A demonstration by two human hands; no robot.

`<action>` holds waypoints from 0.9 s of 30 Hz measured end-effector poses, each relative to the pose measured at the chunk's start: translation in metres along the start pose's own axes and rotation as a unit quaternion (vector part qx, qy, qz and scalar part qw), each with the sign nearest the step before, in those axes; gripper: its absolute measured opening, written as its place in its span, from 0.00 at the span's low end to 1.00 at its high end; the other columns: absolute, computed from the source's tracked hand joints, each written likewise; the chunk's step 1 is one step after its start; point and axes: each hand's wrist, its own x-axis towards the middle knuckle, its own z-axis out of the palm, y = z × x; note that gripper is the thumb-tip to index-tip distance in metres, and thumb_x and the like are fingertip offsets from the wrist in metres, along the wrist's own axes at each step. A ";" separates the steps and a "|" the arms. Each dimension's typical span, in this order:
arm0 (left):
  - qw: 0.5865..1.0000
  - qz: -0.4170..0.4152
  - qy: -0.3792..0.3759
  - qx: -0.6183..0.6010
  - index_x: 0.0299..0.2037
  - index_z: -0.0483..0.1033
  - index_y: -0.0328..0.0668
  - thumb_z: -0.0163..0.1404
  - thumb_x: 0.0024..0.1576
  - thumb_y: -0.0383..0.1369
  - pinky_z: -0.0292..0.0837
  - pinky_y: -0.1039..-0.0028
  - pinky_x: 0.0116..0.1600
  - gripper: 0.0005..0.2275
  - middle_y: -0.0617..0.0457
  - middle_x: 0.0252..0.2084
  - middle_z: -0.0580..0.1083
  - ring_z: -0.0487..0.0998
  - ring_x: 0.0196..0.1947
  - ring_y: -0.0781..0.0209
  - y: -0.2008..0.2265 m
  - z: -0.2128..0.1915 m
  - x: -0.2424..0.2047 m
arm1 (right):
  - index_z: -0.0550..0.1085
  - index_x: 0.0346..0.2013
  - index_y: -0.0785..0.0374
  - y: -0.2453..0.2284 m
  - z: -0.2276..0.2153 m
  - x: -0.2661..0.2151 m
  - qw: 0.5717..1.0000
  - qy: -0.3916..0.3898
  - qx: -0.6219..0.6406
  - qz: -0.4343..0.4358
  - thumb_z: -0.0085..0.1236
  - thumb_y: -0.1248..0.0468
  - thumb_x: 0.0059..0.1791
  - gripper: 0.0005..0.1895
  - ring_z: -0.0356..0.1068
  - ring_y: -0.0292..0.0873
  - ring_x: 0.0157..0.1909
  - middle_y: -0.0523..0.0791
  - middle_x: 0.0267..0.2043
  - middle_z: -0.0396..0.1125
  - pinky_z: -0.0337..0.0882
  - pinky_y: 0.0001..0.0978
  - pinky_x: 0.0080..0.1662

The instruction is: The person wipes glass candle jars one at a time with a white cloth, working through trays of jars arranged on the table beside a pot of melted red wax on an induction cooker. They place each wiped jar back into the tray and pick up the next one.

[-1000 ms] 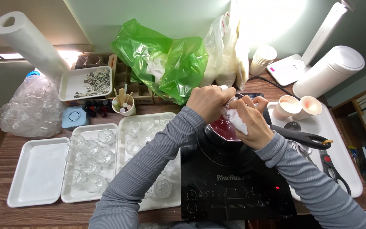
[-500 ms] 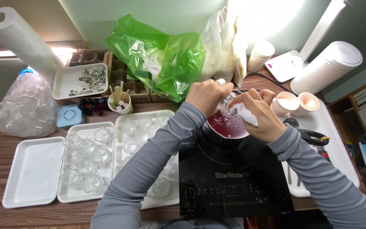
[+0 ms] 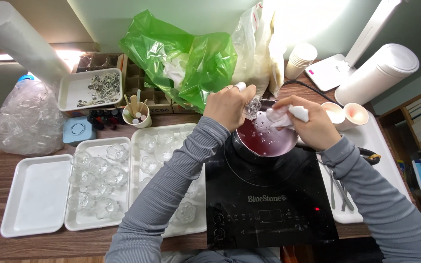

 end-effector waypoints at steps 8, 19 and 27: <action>0.999 -0.020 -0.011 -0.031 0.40 0.69 0.46 0.55 0.47 0.24 0.76 0.57 0.35 0.12 0.47 0.29 0.75 0.81 0.36 0.45 -0.001 0.001 -0.007 | 0.75 0.41 0.62 -0.014 0.008 0.003 0.993 -0.023 0.070 0.093 0.63 0.65 0.45 0.12 0.72 0.32 0.38 0.41 0.36 0.73 0.73 0.26 0.42; 0.999 -0.023 -0.012 -0.037 0.42 0.70 0.46 0.55 0.47 0.24 0.77 0.57 0.36 0.14 0.46 0.30 0.76 0.81 0.37 0.45 -0.002 0.003 -0.012 | 0.72 0.32 0.64 -0.014 0.019 0.007 0.990 0.018 -0.142 0.008 0.74 0.55 0.40 0.20 0.70 0.36 0.27 0.45 0.25 0.70 0.70 0.32 0.33; 0.968 -0.085 -0.100 -0.216 0.50 0.65 0.49 0.62 0.47 0.29 0.78 0.60 0.39 0.22 0.47 0.34 0.78 0.83 0.35 0.46 -0.005 0.003 -0.008 | 0.74 0.46 0.63 -0.042 0.003 0.005 0.999 0.040 -0.028 -0.007 0.60 0.66 0.51 0.10 0.73 0.35 0.37 0.45 0.38 0.73 0.73 0.29 0.40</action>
